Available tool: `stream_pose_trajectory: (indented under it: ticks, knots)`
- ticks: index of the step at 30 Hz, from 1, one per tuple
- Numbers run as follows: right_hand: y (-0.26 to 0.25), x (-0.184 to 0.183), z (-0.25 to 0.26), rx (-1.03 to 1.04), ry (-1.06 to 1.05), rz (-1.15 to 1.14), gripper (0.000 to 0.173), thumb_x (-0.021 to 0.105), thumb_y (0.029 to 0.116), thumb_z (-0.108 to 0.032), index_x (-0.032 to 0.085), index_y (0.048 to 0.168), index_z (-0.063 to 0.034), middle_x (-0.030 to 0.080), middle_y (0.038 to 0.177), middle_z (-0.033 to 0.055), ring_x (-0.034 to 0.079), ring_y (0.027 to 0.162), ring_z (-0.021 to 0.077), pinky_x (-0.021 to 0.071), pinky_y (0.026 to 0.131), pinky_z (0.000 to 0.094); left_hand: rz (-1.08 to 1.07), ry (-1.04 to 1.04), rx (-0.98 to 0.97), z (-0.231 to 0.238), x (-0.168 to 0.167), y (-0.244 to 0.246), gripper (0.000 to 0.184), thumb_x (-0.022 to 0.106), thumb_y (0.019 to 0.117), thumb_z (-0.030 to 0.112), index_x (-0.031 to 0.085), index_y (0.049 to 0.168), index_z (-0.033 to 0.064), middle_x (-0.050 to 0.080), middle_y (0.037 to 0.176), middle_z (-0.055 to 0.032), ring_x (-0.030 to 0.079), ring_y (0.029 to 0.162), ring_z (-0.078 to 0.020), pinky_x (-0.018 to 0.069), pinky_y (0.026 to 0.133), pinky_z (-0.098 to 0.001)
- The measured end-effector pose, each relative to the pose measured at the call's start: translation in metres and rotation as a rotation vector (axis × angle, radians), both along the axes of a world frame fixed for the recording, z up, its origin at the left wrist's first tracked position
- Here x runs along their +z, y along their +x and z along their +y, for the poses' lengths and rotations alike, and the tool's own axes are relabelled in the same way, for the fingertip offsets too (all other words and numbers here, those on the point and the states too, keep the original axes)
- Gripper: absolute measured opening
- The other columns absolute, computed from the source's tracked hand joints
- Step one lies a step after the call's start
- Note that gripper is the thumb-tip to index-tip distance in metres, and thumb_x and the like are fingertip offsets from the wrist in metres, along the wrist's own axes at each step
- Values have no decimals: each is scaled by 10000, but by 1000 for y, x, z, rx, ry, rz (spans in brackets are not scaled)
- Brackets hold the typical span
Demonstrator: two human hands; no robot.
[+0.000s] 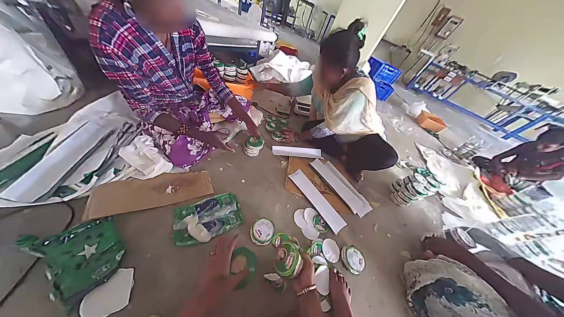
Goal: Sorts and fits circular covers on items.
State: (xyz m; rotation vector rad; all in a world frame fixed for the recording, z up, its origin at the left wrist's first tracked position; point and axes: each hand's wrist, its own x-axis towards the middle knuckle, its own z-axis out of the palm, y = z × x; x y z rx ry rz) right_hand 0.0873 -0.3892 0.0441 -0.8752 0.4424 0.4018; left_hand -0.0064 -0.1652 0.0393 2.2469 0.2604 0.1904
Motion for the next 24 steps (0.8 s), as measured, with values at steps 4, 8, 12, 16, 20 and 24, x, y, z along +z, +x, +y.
stream_pose_trajectory:
  ticks: [4,8,12,16,20,24]
  knots:
    - [44,-7,3,62,-463,-173,521,302,1093,-217,246,1587,-63,522,1419,177,585,1156,219,507,932,424,138,-140,41,7,3,10,828,667,877,508,474,1497,-6,412,1533,-329,397,1407,-538,354,1110,-677]
    - [115,20,20,137,-1028,-597,831,561,958,-160,95,1611,54,209,1642,321,274,1501,455,262,1195,593,79,-208,36,8,-11,14,745,635,893,447,519,1449,-34,468,1473,-345,440,1352,-560,368,1067,-704]
    - [161,31,73,453,-1683,-607,820,640,953,-340,243,1631,-105,306,1654,190,295,1483,500,337,1046,734,45,-239,-34,23,-21,21,697,662,891,415,562,1414,-36,542,1429,-297,479,1336,-523,368,1084,-679]
    - [182,-54,100,871,-1858,-515,805,597,968,-403,199,1653,-254,297,1678,84,236,1527,453,290,1060,768,90,-304,-105,43,-22,33,720,637,906,475,563,1415,-29,570,1427,-250,501,1346,-457,388,1108,-619]
    - [181,-56,97,971,-1888,-473,814,565,990,-424,138,1661,-252,276,1687,76,228,1530,445,303,1066,739,141,-398,-222,44,-22,42,727,617,933,467,522,1448,-37,545,1453,-251,478,1384,-415,358,1147,-586]
    - [174,-61,98,871,-1908,-489,816,588,976,-417,183,1656,-220,324,1666,94,257,1519,448,322,1061,724,275,-431,-410,53,-17,48,772,693,912,439,464,1512,11,504,1492,-249,447,1411,-412,344,1165,-577]
